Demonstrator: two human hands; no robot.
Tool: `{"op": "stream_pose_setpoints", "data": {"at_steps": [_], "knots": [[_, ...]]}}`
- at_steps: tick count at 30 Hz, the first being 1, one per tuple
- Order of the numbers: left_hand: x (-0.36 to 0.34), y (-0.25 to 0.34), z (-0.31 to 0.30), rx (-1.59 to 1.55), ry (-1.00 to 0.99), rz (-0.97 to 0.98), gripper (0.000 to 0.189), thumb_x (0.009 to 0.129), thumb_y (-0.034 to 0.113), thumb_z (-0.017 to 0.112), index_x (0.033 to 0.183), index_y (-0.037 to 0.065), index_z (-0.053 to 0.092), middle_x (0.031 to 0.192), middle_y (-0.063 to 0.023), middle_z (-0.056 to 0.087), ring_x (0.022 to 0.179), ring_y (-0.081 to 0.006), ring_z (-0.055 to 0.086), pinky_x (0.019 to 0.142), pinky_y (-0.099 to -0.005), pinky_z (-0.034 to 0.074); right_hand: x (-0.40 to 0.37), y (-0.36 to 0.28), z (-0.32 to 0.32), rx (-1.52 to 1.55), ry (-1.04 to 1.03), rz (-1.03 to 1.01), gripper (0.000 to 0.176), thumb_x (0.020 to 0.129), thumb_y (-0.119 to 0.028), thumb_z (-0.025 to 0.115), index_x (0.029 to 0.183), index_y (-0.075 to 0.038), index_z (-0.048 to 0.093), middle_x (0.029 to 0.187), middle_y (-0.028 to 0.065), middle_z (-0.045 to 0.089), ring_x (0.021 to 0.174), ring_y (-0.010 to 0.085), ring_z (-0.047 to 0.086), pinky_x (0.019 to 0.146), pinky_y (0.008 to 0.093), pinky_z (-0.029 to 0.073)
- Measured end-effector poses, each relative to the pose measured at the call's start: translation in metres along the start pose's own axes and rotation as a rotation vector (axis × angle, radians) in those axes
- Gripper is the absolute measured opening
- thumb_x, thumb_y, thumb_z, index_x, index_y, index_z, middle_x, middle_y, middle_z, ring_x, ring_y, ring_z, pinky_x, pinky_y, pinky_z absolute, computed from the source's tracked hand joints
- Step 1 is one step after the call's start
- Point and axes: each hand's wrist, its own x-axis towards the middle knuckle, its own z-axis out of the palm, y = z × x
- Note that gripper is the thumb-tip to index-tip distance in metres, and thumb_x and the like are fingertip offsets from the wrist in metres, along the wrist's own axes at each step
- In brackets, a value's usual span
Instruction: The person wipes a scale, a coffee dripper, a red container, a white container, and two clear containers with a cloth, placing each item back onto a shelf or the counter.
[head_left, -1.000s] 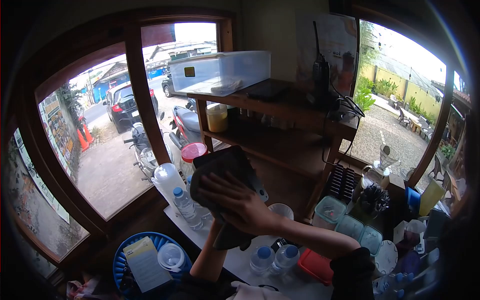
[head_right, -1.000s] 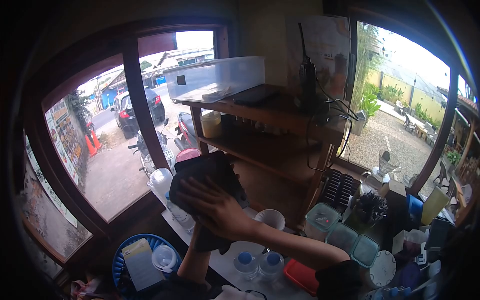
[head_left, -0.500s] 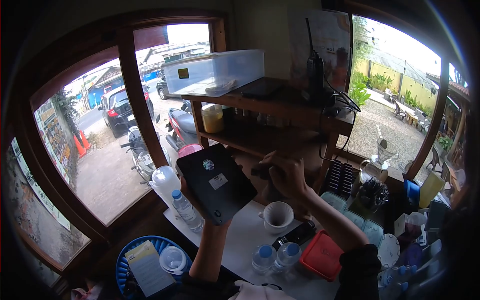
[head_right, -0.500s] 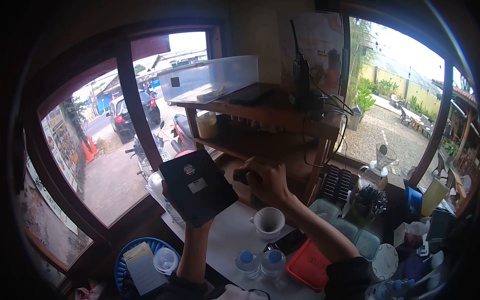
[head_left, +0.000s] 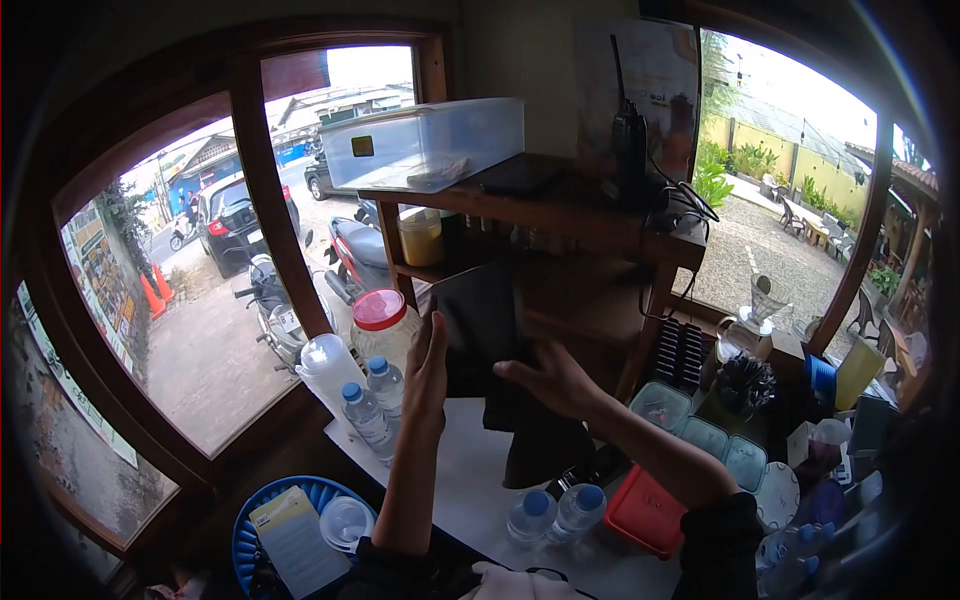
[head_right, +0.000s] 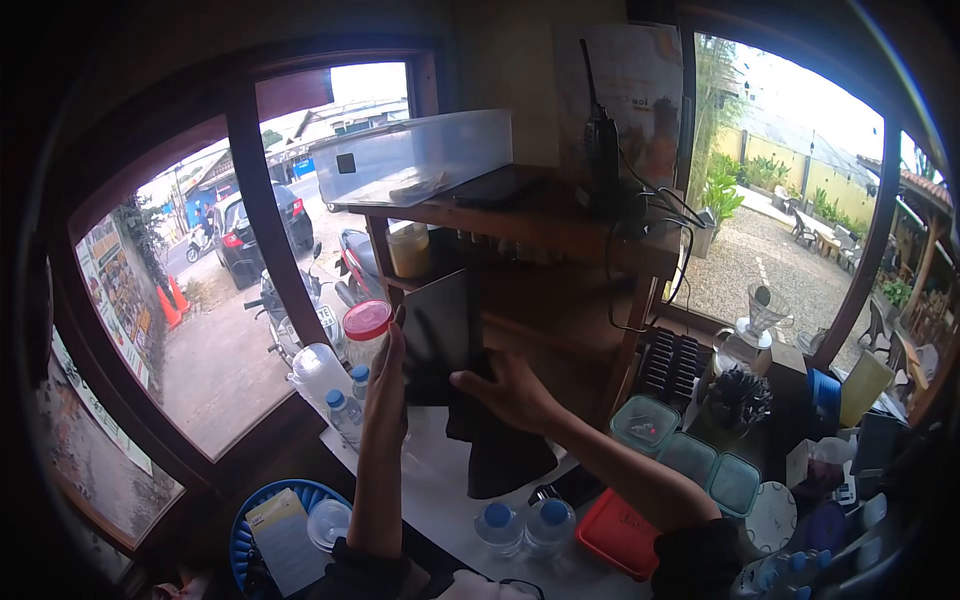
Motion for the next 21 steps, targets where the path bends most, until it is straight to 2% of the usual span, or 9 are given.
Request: {"op": "stream_pose_setpoints", "data": {"at_steps": [1,2,5,6,9,12,15,18,21], "knots": [[0.005,0.000,-0.003,0.011,-0.039,-0.013,0.068,0.094,0.046,0.048,0.145,0.005,0.027,0.141,-0.0144,0.040,0.134,-0.0224,0.032,0.111,-0.0316,0.018,0.003,-0.004,-0.004,0.099,0.055,0.093,0.040,0.082,-0.032,0.061,0.101,0.004,0.060,0.086,0.0141,0.065,0.078,0.0227,0.064,0.073,0.0325,0.048],[0.008,0.006,-0.003,0.070,-0.150,0.028,0.067,0.093,0.041,0.052,0.143,0.003,0.028,0.140,-0.0147,0.041,0.130,-0.0229,0.038,0.105,-0.0333,0.032,0.001,-0.017,-0.011,0.170,0.100,0.322,0.038,0.084,-0.031,0.059,0.098,0.004,0.059,0.088,0.0110,0.064,0.078,0.0193,0.062,0.076,0.0306,0.047],[0.017,0.009,0.000,0.105,-0.218,-0.075,0.067,0.089,0.037,0.061,0.139,0.001,0.036,0.131,-0.0136,0.050,0.116,-0.0233,0.052,0.089,-0.0318,0.048,0.009,0.009,-0.025,0.334,0.217,0.440,0.038,0.085,-0.031,0.056,0.101,0.003,0.057,0.087,0.0113,0.064,0.075,0.0191,0.063,0.071,0.0304,0.050],[0.026,-0.003,0.000,0.038,-0.213,-0.077,0.059,0.087,0.024,0.066,0.134,-0.002,0.043,0.125,-0.0124,0.055,0.106,-0.0203,0.057,0.075,-0.0281,0.053,0.008,0.008,-0.032,0.446,0.193,0.502,0.041,0.085,-0.033,0.056,0.106,0.003,0.055,0.087,0.0122,0.064,0.073,0.0193,0.064,0.068,0.0298,0.052],[0.054,-0.039,0.010,-0.004,-0.299,-0.005,0.052,0.085,0.016,0.067,0.130,-0.002,0.047,0.119,-0.0129,0.058,0.099,-0.0205,0.061,0.075,-0.0268,0.054,0.011,0.028,-0.045,0.760,0.192,0.638,0.050,0.085,-0.037,0.056,0.116,0.002,0.051,0.085,0.0136,0.064,0.067,0.0205,0.065,0.062,0.0299,0.056],[0.076,-0.052,0.027,-0.083,-0.407,-0.067,0.042,0.084,0.013,0.067,0.119,-0.007,0.055,0.111,-0.0159,0.061,0.096,-0.0217,0.063,0.079,-0.0299,0.055,0.011,0.039,-0.052,0.922,0.207,0.626,0.052,0.083,-0.044,0.059,0.109,0.001,0.057,0.078,0.0126,0.064,0.064,0.0214,0.065,0.065,0.0304,0.057],[0.095,-0.068,0.045,-0.117,-0.478,-0.073,0.039,0.083,0.013,0.067,0.114,-0.008,0.058,0.110,-0.0169,0.062,0.098,-0.0239,0.063,0.084,-0.0334,0.055,0.010,0.062,-0.069,0.782,0.237,0.820,0.052,0.082,-0.049,0.059,0.099,0.000,0.061,0.072,0.0107,0.064,0.061,0.0212,0.064,0.064,0.0312,0.056],[0.102,-0.076,0.059,-0.139,-0.484,-0.073,0.037,0.082,0.010,0.067,0.113,-0.009,0.058,0.108,-0.0183,0.063,0.097,-0.0255,0.064,0.083,-0.0339,0.056,0.008,0.070,-0.076,0.681,0.344,0.824,0.055,0.080,-0.055,0.059,0.092,-0.001,0.063,0.070,0.0095,0.064,0.058,0.0206,0.063,0.063,0.0317,0.055],[0.101,-0.076,0.074,-0.062,-0.443,-0.083,0.035,0.081,0.006,0.066,0.112,-0.009,0.059,0.106,-0.0187,0.064,0.094,-0.0271,0.065,0.080,-0.0329,0.056,0.006,0.077,-0.079,0.909,0.286,0.826,0.048,0.081,-0.049,0.062,0.097,-0.004,0.064,0.073,0.0084,0.065,0.059,0.0204,0.064,0.061,0.0312,0.055]]}}
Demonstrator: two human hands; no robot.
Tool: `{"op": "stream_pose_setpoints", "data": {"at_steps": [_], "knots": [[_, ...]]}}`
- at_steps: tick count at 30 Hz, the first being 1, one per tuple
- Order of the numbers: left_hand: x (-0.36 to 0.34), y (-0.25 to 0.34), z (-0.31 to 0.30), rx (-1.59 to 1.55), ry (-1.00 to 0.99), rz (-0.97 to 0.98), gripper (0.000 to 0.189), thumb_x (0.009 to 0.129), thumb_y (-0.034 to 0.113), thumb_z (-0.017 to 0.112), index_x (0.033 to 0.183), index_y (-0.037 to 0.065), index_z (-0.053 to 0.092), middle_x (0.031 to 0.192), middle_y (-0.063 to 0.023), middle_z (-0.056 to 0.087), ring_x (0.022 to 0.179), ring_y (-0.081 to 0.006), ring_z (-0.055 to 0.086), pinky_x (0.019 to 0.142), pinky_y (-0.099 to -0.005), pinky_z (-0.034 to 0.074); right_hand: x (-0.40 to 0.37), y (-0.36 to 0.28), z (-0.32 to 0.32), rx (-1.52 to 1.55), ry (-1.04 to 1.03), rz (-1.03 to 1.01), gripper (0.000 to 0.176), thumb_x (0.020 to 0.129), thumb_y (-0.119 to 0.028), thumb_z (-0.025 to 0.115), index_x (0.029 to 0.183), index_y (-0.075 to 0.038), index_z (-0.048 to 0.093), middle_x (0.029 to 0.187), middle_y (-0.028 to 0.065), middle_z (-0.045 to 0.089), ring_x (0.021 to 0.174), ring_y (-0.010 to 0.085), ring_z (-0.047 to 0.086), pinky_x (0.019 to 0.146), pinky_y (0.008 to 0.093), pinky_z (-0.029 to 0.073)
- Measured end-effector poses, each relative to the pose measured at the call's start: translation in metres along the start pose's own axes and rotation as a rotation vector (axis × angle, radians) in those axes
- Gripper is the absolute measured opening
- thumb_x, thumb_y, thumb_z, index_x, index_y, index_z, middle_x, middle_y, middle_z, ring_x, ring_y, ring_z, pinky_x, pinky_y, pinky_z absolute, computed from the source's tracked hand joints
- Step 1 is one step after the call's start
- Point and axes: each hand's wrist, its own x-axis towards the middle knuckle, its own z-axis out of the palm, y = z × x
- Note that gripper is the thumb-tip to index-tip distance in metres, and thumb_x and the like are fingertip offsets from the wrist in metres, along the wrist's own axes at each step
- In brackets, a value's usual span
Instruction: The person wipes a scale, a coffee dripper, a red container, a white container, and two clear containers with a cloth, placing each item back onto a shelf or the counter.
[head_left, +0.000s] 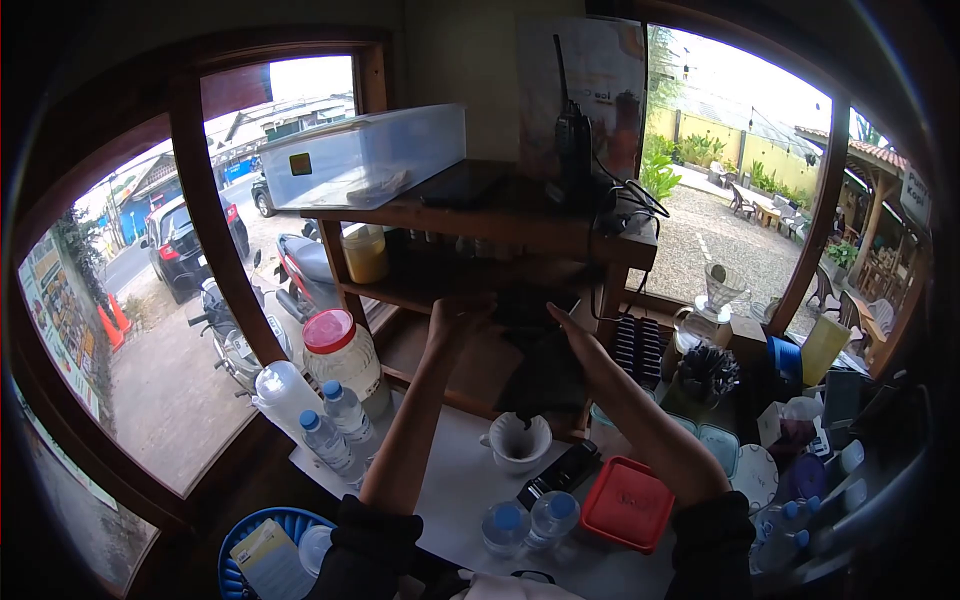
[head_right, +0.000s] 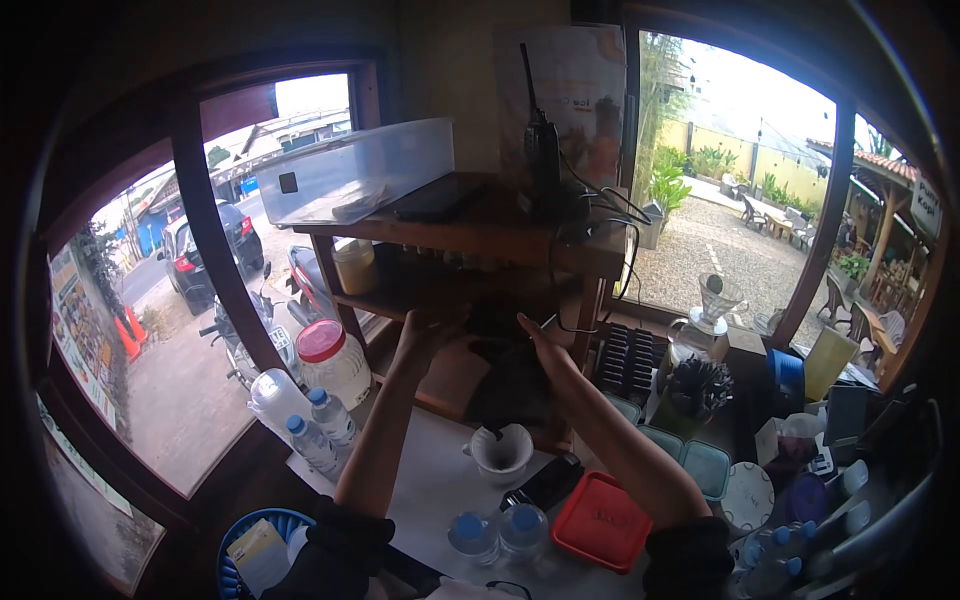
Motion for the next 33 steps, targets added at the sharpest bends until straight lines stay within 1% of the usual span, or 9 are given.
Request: {"op": "stream_pose_setpoints", "data": {"at_steps": [4,6,10,11,14,18,21,24,33], "knots": [[0.005,-0.012,0.001,-0.155,-0.056,-0.070,0.032,0.077,0.003,0.068,0.108,-0.004,0.064,0.104,-0.0174,0.066,0.088,-0.0264,0.067,0.079,-0.0318,0.056,-0.030,0.009,0.018,-0.051,0.070,-0.065,0.043,0.082,-0.046,0.064,0.096,-0.005,0.065,0.079,0.0072,0.066,0.067,0.0182,0.065,0.064,0.0286,0.053],[0.014,-0.026,0.004,0.338,0.036,0.197,0.034,0.073,0.008,0.073,0.105,0.000,0.067,0.104,-0.0169,0.066,0.085,-0.0246,0.068,0.078,-0.0314,0.056,-0.037,0.013,0.019,-0.293,0.117,-0.097,0.041,0.082,-0.043,0.065,0.098,-0.006,0.066,0.083,0.0070,0.066,0.070,0.0182,0.065,0.067,0.0283,0.052],[0.014,-0.027,0.028,0.686,0.123,0.365,0.033,0.069,0.012,0.075,0.101,0.006,0.070,0.096,-0.0158,0.068,0.091,-0.0244,0.066,0.078,-0.0321,0.054,-0.033,0.020,0.019,-0.970,0.164,-0.632,0.038,0.081,-0.034,0.068,0.104,-0.005,0.065,0.091,0.0123,0.067,0.076,0.0229,0.066,0.075,0.0305,0.049],[0.013,-0.025,0.034,0.812,0.157,0.386,0.036,0.066,0.019,0.077,0.099,0.007,0.071,0.096,-0.0160,0.067,0.092,-0.0251,0.065,0.079,-0.0335,0.053,-0.027,0.020,0.013,-1.144,0.155,-0.821,0.039,0.079,-0.025,0.067,0.110,-0.003,0.061,0.113,0.0201,0.060,0.080,0.0305,0.066,0.075,0.0352,0.051],[0.016,-0.026,0.045,1.045,0.229,0.424,0.044,0.060,0.034,0.080,0.096,0.010,0.072,0.095,-0.0162,0.066,0.093,-0.0273,0.062,0.081,-0.0369,0.051,-0.037,0.022,0.023,-1.651,0.494,-0.914,0.045,0.075,-0.011,0.063,0.119,-0.005,0.056,0.130,0.0292,0.045,0.078,0.0393,0.065,0.072,0.0418,0.053],[0.025,-0.032,0.051,1.030,0.198,0.364,0.045,0.060,0.037,0.080,0.095,0.011,0.072,0.095,-0.0156,0.064,0.094,-0.0290,0.060,0.082,-0.0384,0.049,-0.016,0.026,0.007,-1.793,0.488,-0.899,0.058,0.073,-0.008,0.061,0.124,0.011,0.043,0.132,0.0369,0.037,0.071,0.0391,0.066,0.067,0.0442,0.054],[0.033,-0.024,0.058,1.091,0.131,0.297,0.044,0.061,0.038,0.079,0.095,0.011,0.072,0.095,-0.0149,0.063,0.094,-0.0294,0.061,0.082,-0.0385,0.050,-0.015,0.018,0.013,-1.870,0.469,-0.680,0.063,0.075,-0.011,0.059,0.127,0.016,0.038,0.135,0.0377,0.034,0.082,0.0379,0.066,0.072,0.0436,0.054],[0.045,-0.023,0.065,1.126,0.073,0.287,0.044,0.062,0.039,0.078,0.095,0.010,0.072,0.096,-0.0157,0.064,0.095,-0.0298,0.062,0.083,-0.0387,0.050,-0.002,0.011,0.015,-2.046,0.541,-0.577,0.066,0.077,-0.012,0.054,0.132,0.016,0.031,0.137,0.0380,0.030,0.098,0.0373,0.063,0.085,0.0441,0.050],[0.087,-0.048,0.074,1.100,-0.009,0.327,0.045,0.066,0.035,0.077,0.098,0.004,0.069,0.099,-0.0170,0.065,0.095,-0.0300,0.063,0.083,-0.0374,0.051,0.040,-0.014,0.008,-1.947,0.544,-0.381,0.094,0.072,-0.042,0.068,0.134,0.016,0.029,0.137,0.0426,0.025,0.096,0.0409,0.063,0.081,0.0391,0.053]]}}
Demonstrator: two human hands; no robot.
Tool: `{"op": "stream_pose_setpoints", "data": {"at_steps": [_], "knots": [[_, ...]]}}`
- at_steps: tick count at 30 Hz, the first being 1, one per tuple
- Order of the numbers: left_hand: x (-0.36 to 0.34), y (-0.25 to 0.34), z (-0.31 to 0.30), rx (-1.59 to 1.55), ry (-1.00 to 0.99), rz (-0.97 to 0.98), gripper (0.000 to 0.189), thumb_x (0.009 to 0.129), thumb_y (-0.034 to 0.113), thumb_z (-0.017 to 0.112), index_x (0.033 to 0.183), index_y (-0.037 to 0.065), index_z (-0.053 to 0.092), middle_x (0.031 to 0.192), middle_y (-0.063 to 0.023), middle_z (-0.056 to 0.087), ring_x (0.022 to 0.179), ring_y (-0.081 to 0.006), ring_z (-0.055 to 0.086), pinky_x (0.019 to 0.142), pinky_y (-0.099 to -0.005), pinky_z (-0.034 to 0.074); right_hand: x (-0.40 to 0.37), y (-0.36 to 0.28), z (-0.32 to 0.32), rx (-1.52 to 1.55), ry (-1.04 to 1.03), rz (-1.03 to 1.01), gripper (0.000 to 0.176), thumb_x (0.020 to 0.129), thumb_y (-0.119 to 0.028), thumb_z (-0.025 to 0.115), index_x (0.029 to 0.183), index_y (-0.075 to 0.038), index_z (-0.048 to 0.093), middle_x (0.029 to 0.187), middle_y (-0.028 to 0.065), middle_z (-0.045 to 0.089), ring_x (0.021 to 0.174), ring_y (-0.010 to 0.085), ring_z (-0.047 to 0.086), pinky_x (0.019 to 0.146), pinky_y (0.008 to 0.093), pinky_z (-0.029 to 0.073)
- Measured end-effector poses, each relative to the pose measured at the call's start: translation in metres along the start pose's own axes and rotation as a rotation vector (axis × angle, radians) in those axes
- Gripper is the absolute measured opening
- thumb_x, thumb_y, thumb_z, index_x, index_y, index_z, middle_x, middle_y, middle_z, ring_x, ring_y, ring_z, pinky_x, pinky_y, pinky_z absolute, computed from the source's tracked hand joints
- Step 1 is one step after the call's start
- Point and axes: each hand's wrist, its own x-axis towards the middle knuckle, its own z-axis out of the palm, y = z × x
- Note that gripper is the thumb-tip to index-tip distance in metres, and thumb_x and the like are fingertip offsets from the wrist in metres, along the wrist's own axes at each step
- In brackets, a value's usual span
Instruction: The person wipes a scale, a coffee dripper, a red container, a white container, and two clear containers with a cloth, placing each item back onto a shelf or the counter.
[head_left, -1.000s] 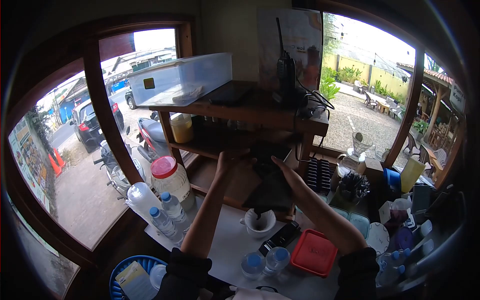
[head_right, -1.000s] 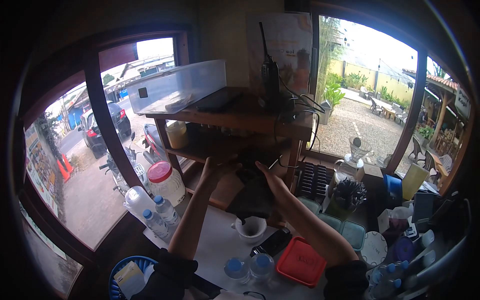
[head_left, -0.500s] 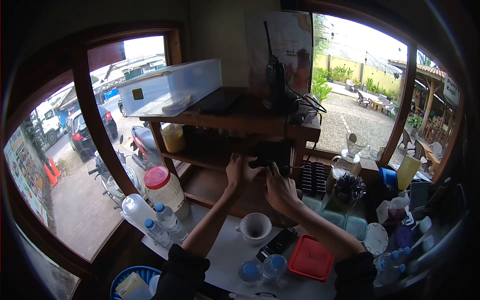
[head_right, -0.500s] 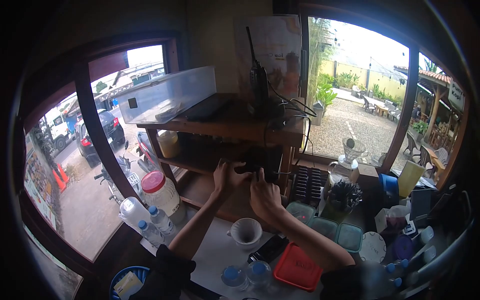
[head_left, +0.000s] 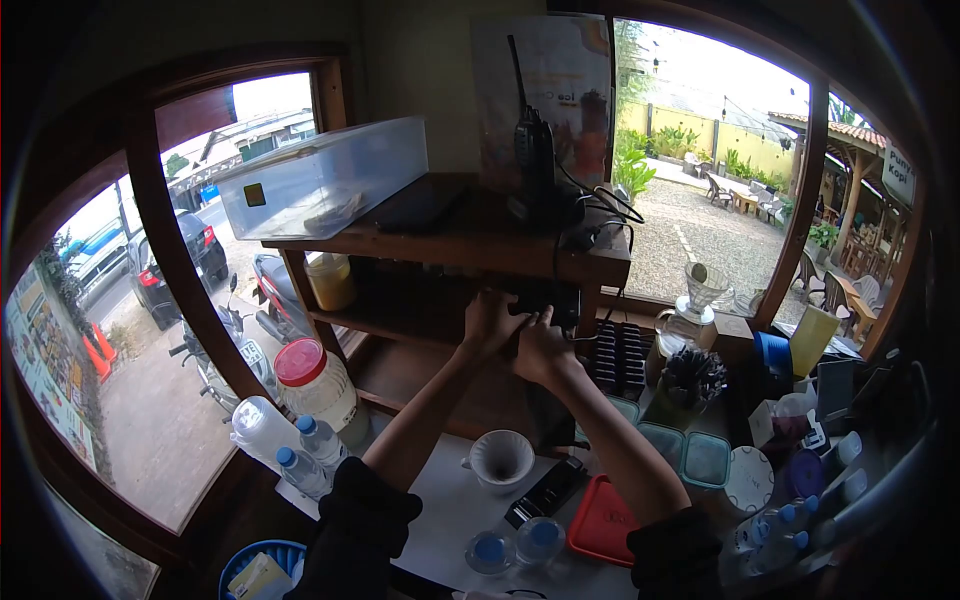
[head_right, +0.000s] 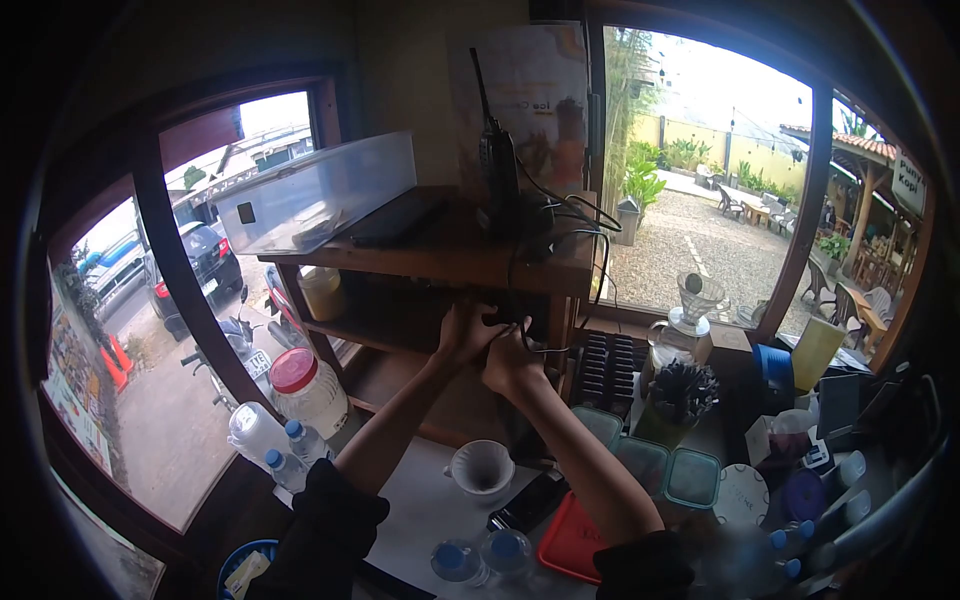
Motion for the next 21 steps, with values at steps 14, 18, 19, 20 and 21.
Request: {"op": "stream_pose_setpoints", "data": {"at_steps": [14,18,19,20,21], "knots": [[0.002,-0.007,0.011,-0.047,0.016,0.043,0.051,0.069,0.036,0.074,0.107,0.004,0.065,0.105,-0.0165,0.064,0.103,-0.0341,0.060,0.090,-0.0411,0.047,0.005,0.002,-0.015,0.081,-0.074,-0.013,0.108,0.061,-0.052,0.079,0.132,0.015,0.032,0.137,0.0366,0.032,0.122,0.0419,0.046,0.091,0.0466,0.047],[0.000,-0.019,0.007,-0.162,-0.019,0.262,0.051,0.073,0.028,0.072,0.115,0.001,0.060,0.106,-0.0187,0.064,0.101,-0.0321,0.062,0.085,-0.0399,0.050,-0.007,0.010,0.002,0.120,0.206,-0.192,0.091,0.059,-0.043,0.081,0.122,0.010,0.043,0.127,0.0409,0.038,0.091,0.0445,0.063,0.080,0.0449,0.052],[-0.001,-0.023,0.005,-0.218,-0.038,0.333,0.053,0.074,0.028,0.072,0.117,0.000,0.058,0.108,-0.0197,0.063,0.101,-0.0302,0.063,0.083,-0.0397,0.052,-0.012,0.007,0.004,0.146,0.224,-0.210,0.083,0.061,-0.039,0.080,0.120,0.007,0.045,0.125,0.0386,0.041,0.089,0.0447,0.063,0.079,0.0455,0.052],[-0.009,-0.028,0.004,-0.335,-0.076,0.220,0.052,0.075,0.026,0.072,0.117,-0.001,0.057,0.108,-0.0194,0.064,0.099,-0.0280,0.063,0.079,-0.0381,0.053,-0.017,0.005,0.004,0.173,0.243,-0.226,0.075,0.063,-0.035,0.079,0.118,0.005,0.047,0.123,0.0363,0.043,0.086,0.0449,0.063,0.078,0.0461,0.052],[-0.025,-0.014,-0.018,-0.451,-0.112,0.104,0.050,0.077,0.024,0.071,0.118,-0.001,0.057,0.108,-0.0190,0.064,0.098,-0.0257,0.064,0.076,-0.0365,0.054,-0.025,0.002,0.002,0.199,0.261,-0.244,0.068,0.065,-0.030,0.078,0.116,0.003,0.048,0.120,0.0340,0.046,0.084,0.0451,0.063,0.077,0.0467,0.052]]}}
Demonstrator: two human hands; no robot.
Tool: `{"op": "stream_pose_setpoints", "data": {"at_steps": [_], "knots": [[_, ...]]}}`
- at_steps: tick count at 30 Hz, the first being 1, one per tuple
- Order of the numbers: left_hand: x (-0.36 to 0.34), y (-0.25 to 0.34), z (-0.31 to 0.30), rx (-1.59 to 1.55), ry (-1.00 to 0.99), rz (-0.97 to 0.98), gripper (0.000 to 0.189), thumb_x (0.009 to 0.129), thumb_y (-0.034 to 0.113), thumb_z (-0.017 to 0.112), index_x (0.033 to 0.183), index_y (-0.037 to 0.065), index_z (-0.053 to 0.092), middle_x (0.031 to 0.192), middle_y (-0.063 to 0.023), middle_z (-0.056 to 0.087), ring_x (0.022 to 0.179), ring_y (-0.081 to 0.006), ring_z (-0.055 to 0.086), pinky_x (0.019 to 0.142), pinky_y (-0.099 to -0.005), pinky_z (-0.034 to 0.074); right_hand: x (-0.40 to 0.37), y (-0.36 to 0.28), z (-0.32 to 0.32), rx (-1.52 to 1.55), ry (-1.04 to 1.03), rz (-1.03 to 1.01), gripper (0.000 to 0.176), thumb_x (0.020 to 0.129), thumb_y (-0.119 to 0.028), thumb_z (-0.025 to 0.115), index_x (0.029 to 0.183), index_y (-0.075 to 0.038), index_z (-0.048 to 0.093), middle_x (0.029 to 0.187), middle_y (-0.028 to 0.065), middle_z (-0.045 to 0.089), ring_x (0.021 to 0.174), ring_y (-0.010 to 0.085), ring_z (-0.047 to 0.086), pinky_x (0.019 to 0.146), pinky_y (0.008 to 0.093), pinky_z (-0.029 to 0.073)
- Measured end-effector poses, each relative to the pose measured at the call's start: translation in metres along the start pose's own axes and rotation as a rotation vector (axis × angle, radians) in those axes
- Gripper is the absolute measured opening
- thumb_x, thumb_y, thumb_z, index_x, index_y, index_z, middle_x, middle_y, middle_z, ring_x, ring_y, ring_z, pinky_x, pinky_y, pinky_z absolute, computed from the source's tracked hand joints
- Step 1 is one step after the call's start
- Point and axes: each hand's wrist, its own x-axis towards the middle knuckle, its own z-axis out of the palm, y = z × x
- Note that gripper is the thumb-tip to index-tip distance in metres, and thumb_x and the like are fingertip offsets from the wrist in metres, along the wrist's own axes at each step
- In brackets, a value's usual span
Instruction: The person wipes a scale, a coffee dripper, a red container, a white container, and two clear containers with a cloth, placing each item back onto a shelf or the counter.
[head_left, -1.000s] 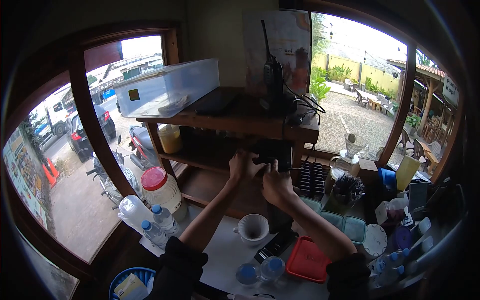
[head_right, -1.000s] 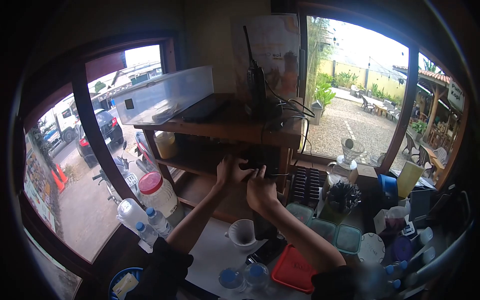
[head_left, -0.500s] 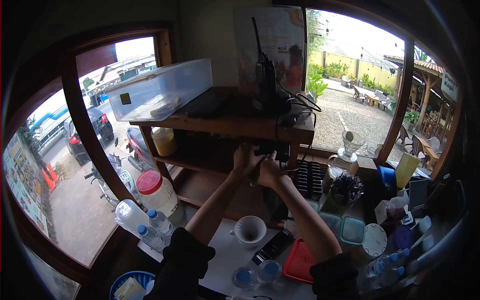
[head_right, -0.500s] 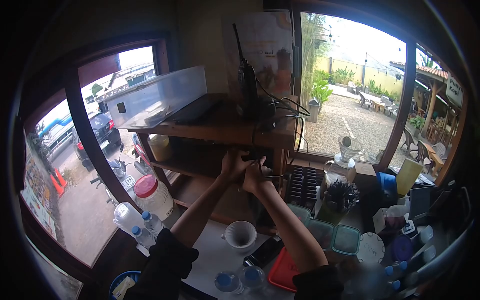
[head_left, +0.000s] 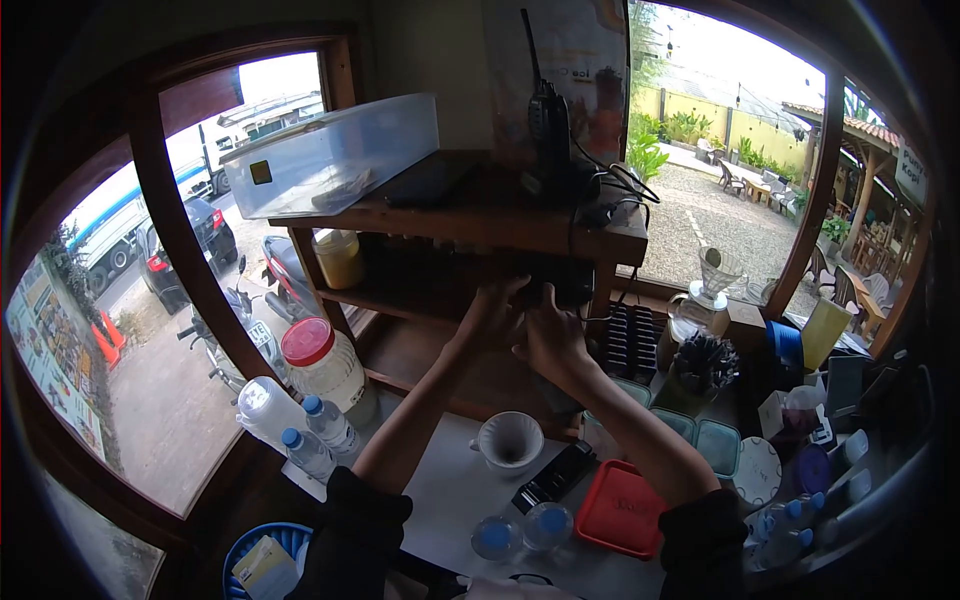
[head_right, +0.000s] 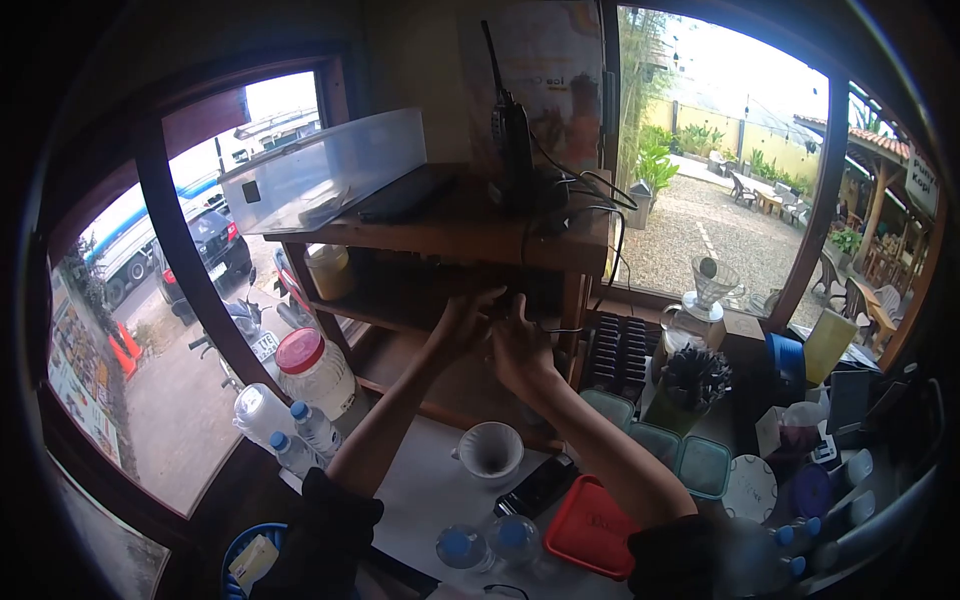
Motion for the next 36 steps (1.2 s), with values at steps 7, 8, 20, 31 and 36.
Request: {"op": "stream_pose_setpoints", "data": {"at_steps": [7,8,20,31,36], "knots": [[-0.113,0.008,-0.039,-0.350,-0.020,-0.151,0.044,0.083,0.015,0.066,0.124,0.004,0.055,0.105,-0.0086,0.066,0.088,-0.0157,0.065,0.068,-0.0285,0.054,-0.032,-0.040,-0.015,0.314,-0.178,-0.201,0.037,0.071,-0.023,0.071,0.097,0.002,0.060,0.091,0.0206,0.064,0.082,0.0402,0.064,0.075,0.0451,0.052],[-0.127,-0.002,-0.036,-0.377,-0.123,-0.224,0.045,0.082,0.013,0.066,0.125,0.004,0.054,0.105,-0.0079,0.066,0.088,-0.0155,0.064,0.070,-0.0286,0.054,-0.034,-0.039,-0.007,0.248,-0.334,-0.209,0.036,0.071,-0.024,0.070,0.096,0.001,0.061,0.088,0.0201,0.065,0.083,0.0396,0.064,0.076,0.0447,0.052],[-0.237,-0.104,0.031,-0.411,-0.441,-0.458,0.043,0.079,0.002,0.068,0.120,0.003,0.056,0.102,-0.0094,0.065,0.091,-0.0163,0.063,0.086,-0.0321,0.052,-0.046,0.015,0.111,0.026,-0.757,-0.122,0.032,0.073,-0.025,0.065,0.093,-0.001,0.069,0.094,0.0221,0.066,0.093,0.0353,0.065,0.081,0.0428,0.051],[-0.247,-0.078,0.048,-0.569,0.359,-0.691,0.020,0.077,0.007,0.070,0.086,0.000,0.053,0.087,-0.0104,0.062,0.084,-0.0165,0.063,0.071,-0.0304,0.056,-0.035,0.040,0.176,0.406,-0.978,-0.100,0.040,0.077,-0.029,0.067,0.109,-0.006,0.064,0.101,0.0135,0.066,0.092,0.0238,0.062,0.079,0.0358,0.048],[-0.267,-0.081,0.049,-0.573,0.368,-0.596,0.023,0.073,0.004,0.071,0.089,-0.001,0.056,0.089,-0.0101,0.062,0.083,-0.0169,0.063,0.069,-0.0295,0.054,-0.034,0.030,0.170,0.539,-1.043,0.094,0.038,0.079,-0.022,0.065,0.115,-0.008,0.063,0.100,0.0076,0.067,0.089,0.0185,0.060,0.078,0.0345,0.048]]}}
